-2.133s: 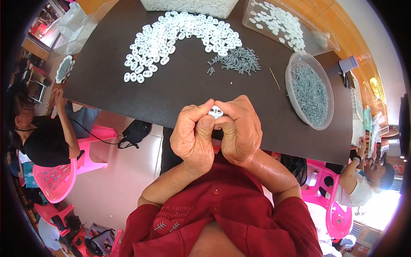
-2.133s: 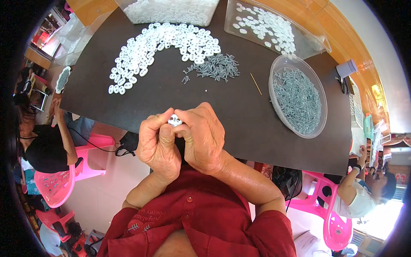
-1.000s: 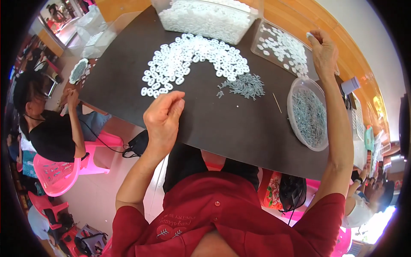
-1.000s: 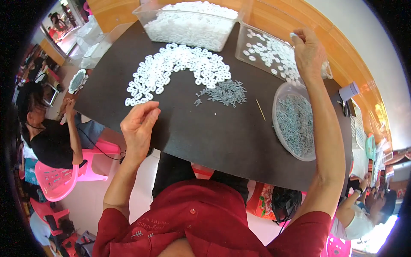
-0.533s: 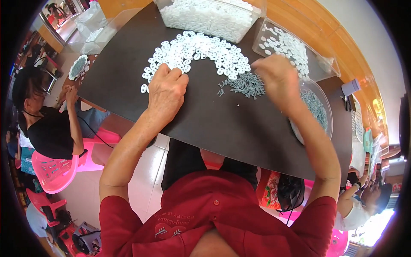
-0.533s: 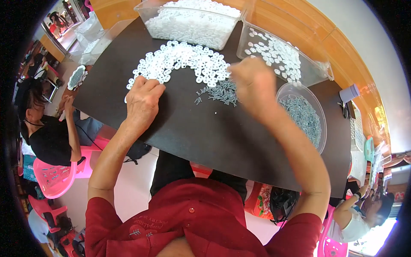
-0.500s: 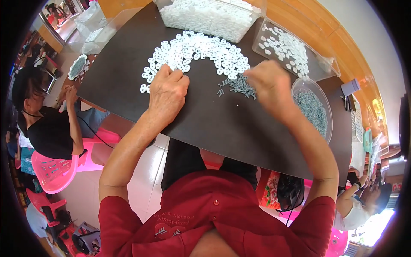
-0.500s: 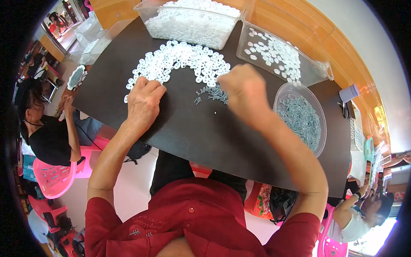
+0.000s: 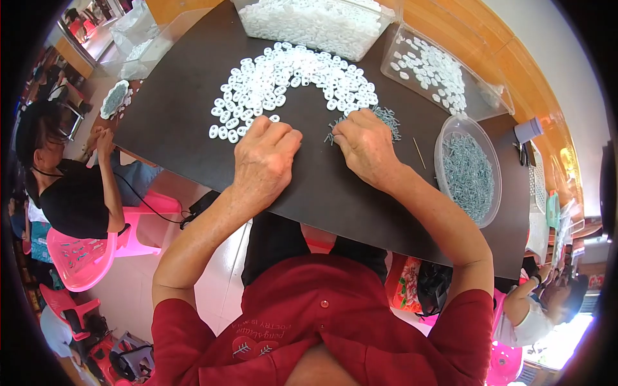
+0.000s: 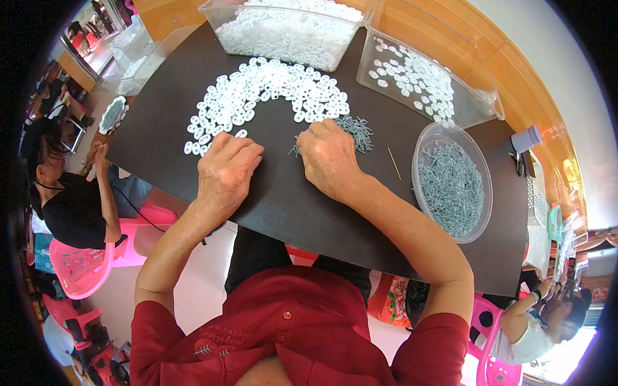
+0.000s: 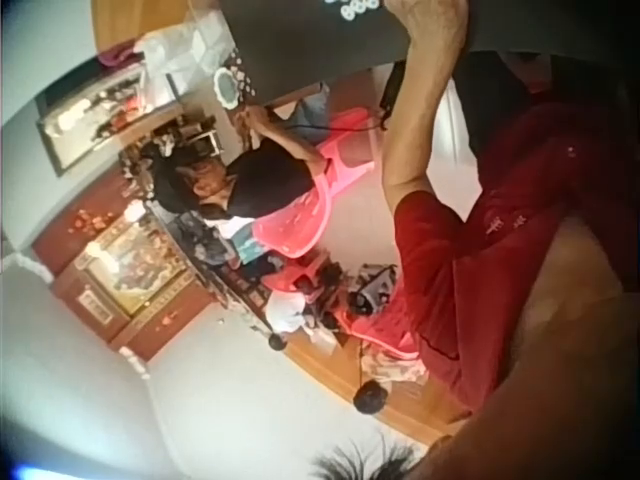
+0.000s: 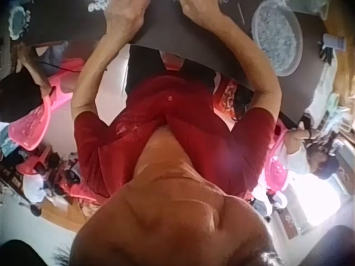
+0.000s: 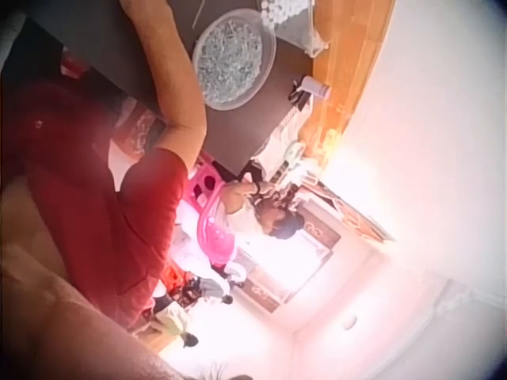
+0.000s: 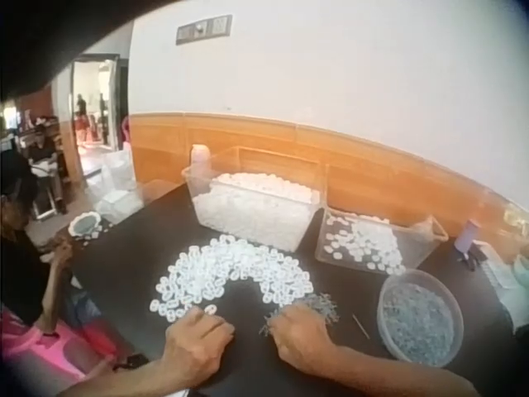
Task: Assembling small plastic components by manually inserting metal pins into pre-drilled holes.
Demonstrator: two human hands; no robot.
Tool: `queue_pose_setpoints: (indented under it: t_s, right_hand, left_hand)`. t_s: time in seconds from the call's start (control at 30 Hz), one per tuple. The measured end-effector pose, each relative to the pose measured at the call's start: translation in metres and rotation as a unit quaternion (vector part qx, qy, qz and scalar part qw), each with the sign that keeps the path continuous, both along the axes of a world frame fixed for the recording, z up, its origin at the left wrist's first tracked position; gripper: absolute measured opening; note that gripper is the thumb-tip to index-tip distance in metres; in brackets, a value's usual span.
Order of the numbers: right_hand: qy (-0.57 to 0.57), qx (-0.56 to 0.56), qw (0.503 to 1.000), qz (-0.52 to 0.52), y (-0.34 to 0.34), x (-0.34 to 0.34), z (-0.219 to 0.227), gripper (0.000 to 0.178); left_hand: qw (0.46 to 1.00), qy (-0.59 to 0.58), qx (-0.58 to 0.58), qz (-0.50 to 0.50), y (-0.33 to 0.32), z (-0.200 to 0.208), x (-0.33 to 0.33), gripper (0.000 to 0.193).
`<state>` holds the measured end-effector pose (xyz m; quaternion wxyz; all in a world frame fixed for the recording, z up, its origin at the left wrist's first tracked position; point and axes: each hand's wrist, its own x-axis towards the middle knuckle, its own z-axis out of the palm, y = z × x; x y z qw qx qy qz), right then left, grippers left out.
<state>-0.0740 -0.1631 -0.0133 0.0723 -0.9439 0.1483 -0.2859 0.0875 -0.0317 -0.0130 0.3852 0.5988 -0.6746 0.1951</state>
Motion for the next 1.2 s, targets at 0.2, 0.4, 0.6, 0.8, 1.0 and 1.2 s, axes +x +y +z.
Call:
queue_pose_setpoints:
  t_s: [0.2, 0.4, 0.6, 0.8, 1.0, 1.2]
  right_hand:
    - [-0.015, -0.01, 1.0, -0.005, 0.004, 0.004, 0.003, 0.01]
    - [-0.03, -0.018, 0.999, 0.039, 0.002, -0.001, 0.003, 0.015]
    - [-0.02, -0.051, 0.996, 0.064, -0.003, -0.001, 0.003, 0.016]
    - [-0.033, -0.007, 0.998, 0.052, 0.002, -0.002, -0.002, 0.013]
    - [-0.059, 0.046, 0.997, 0.031, 0.007, 0.0, 0.006, 0.015]
    - [-0.039, -0.011, 0.997, 0.065, 0.009, 0.008, 0.002, 0.015]
  left_hand:
    - [0.998, 0.011, 0.042, -0.039, -0.002, -0.008, -0.006, 0.021]
    - [0.996, 0.031, 0.076, -0.036, 0.002, -0.003, -0.006, 0.019]
    - [0.996, 0.031, 0.078, -0.029, 0.0, -0.006, -0.006, 0.02]
    - [0.994, 0.005, 0.105, -0.041, -0.006, -0.003, -0.012, 0.024]
    - [0.995, 0.02, 0.093, -0.04, -0.007, -0.004, -0.006, 0.025]
    - [0.994, 0.048, 0.082, -0.049, -0.005, -0.002, -0.007, 0.023]
